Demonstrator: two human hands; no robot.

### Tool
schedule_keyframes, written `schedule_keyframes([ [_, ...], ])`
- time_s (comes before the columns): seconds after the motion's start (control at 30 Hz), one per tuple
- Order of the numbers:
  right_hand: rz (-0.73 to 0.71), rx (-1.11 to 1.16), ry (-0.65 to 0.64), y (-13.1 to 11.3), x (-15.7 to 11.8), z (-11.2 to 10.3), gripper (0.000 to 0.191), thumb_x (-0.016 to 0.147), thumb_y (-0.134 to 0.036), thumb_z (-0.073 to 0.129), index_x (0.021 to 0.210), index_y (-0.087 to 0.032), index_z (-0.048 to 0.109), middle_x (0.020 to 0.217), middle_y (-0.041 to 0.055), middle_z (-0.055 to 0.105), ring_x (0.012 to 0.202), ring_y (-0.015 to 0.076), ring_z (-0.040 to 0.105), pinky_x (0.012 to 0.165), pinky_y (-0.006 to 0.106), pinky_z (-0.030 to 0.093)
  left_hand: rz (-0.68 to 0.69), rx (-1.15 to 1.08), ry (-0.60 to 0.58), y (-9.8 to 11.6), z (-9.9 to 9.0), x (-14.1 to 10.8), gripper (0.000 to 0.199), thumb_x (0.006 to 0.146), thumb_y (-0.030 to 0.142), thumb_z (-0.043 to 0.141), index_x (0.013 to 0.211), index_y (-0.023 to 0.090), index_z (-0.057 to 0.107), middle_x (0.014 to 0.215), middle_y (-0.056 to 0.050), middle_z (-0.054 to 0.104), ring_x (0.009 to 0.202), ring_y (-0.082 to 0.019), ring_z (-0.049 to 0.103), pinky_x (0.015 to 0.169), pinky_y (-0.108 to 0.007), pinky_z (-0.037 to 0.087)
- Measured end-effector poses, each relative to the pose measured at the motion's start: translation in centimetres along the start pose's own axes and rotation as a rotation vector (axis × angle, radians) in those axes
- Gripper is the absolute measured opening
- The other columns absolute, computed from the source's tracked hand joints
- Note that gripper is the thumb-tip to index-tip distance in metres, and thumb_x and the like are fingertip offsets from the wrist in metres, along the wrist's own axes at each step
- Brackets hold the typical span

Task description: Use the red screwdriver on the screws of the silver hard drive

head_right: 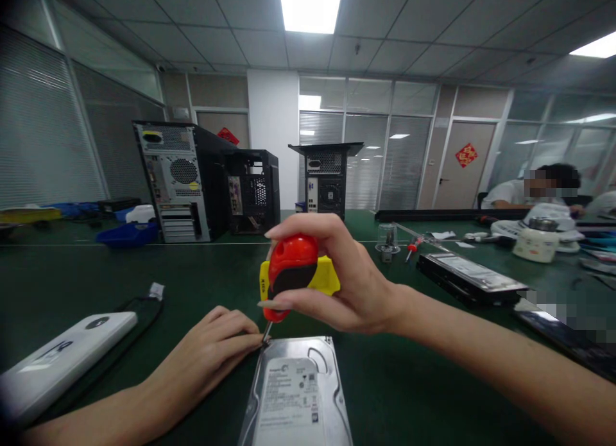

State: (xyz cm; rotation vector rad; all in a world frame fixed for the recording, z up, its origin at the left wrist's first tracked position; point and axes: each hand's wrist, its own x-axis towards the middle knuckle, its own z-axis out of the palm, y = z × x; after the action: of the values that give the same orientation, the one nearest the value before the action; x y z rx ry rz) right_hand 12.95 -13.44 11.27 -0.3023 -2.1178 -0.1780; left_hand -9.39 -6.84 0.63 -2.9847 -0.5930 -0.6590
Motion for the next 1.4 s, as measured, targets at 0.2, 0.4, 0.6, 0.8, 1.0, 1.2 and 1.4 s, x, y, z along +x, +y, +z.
schedule_keyframes([
  [0.2, 0.037, -0.003, -0.008, 0.2, -0.3, -0.2, 0.047, 0.077, -0.021, 0.063, 0.118, -0.023, 0.04, 0.1, 0.0053, 0.052, 0.082, 0.0184, 0.057, 0.063, 0.03, 0.053, -0.011, -0.004, -0.017, 0.2, -0.2, -0.2, 0.024, 0.093, 0.015, 0.041, 0.105, 0.025, 0.06, 0.098, -0.001, 0.061, 0.084, -0.017, 0.052, 0.072, -0.031, 0.032],
  [0.4, 0.142, 0.046, 0.01, 0.4, -0.4, -0.4, 0.045, 0.078, -0.018, 0.062, 0.117, -0.021, 0.039, 0.098, 0.0052, 0.049, 0.086, 0.0181, 0.058, 0.068, 0.031, 0.052, -0.025, -0.013, -0.032, 0.2, -0.4, -0.1, 0.024, 0.093, 0.016, 0.043, 0.107, 0.026, 0.06, 0.098, -0.001, 0.061, 0.085, -0.017, 0.053, 0.071, -0.029, 0.033],
  [0.6, 0.203, 0.066, 0.009, 0.8, -0.6, 0.0, 0.044, 0.079, -0.018, 0.062, 0.116, -0.022, 0.039, 0.096, 0.0047, 0.05, 0.084, 0.0166, 0.057, 0.069, 0.029, 0.051, -0.053, -0.033, -0.027, 0.4, -0.7, 0.0, 0.023, 0.093, 0.018, 0.043, 0.106, 0.026, 0.061, 0.097, -0.001, 0.062, 0.085, -0.017, 0.053, 0.07, -0.029, 0.034],
  [0.8, 0.191, 0.073, 0.012, 1.1, -0.6, 0.4, 0.045, 0.08, -0.019, 0.061, 0.118, -0.022, 0.038, 0.096, 0.0041, 0.049, 0.085, 0.016, 0.056, 0.07, 0.029, 0.05, -0.081, -0.071, -0.025, 0.3, -0.7, 0.2, 0.022, 0.093, 0.019, 0.044, 0.104, 0.028, 0.062, 0.097, 0.0, 0.062, 0.083, -0.016, 0.054, 0.07, -0.029, 0.034],
  [1.0, 0.2, 0.084, 0.017, 1.2, -0.8, 0.6, 0.045, 0.08, -0.02, 0.062, 0.117, -0.022, 0.038, 0.096, 0.0035, 0.048, 0.086, 0.0158, 0.056, 0.071, 0.029, 0.05, -0.13, -0.13, -0.039, 0.3, -0.7, 0.3, 0.021, 0.093, 0.021, 0.045, 0.102, 0.028, 0.062, 0.098, 0.001, 0.063, 0.087, -0.017, 0.054, 0.073, -0.028, 0.036],
  [1.2, 0.248, 0.085, 0.08, 1.3, -0.4, 0.2, 0.043, 0.08, -0.022, 0.061, 0.116, -0.021, 0.038, 0.099, 0.0048, 0.049, 0.088, 0.0165, 0.056, 0.075, 0.032, 0.05, -0.153, -0.145, -0.058, 0.3, -0.6, 0.2, 0.021, 0.092, 0.022, 0.044, 0.098, 0.026, 0.064, 0.098, 0.0, 0.064, 0.087, -0.017, 0.055, 0.073, -0.028, 0.037],
  [1.4, 0.342, 0.058, 0.104, 1.6, -0.3, 0.0, 0.04, 0.08, -0.026, 0.061, 0.114, -0.022, 0.04, 0.098, 0.0045, 0.049, 0.085, 0.0162, 0.055, 0.074, 0.032, 0.051, -0.159, -0.148, -0.051, 1.0, -1.3, 0.4, 0.023, 0.094, 0.024, 0.043, 0.101, 0.028, 0.064, 0.099, 0.001, 0.065, 0.088, -0.016, 0.056, 0.077, -0.03, 0.033],
])
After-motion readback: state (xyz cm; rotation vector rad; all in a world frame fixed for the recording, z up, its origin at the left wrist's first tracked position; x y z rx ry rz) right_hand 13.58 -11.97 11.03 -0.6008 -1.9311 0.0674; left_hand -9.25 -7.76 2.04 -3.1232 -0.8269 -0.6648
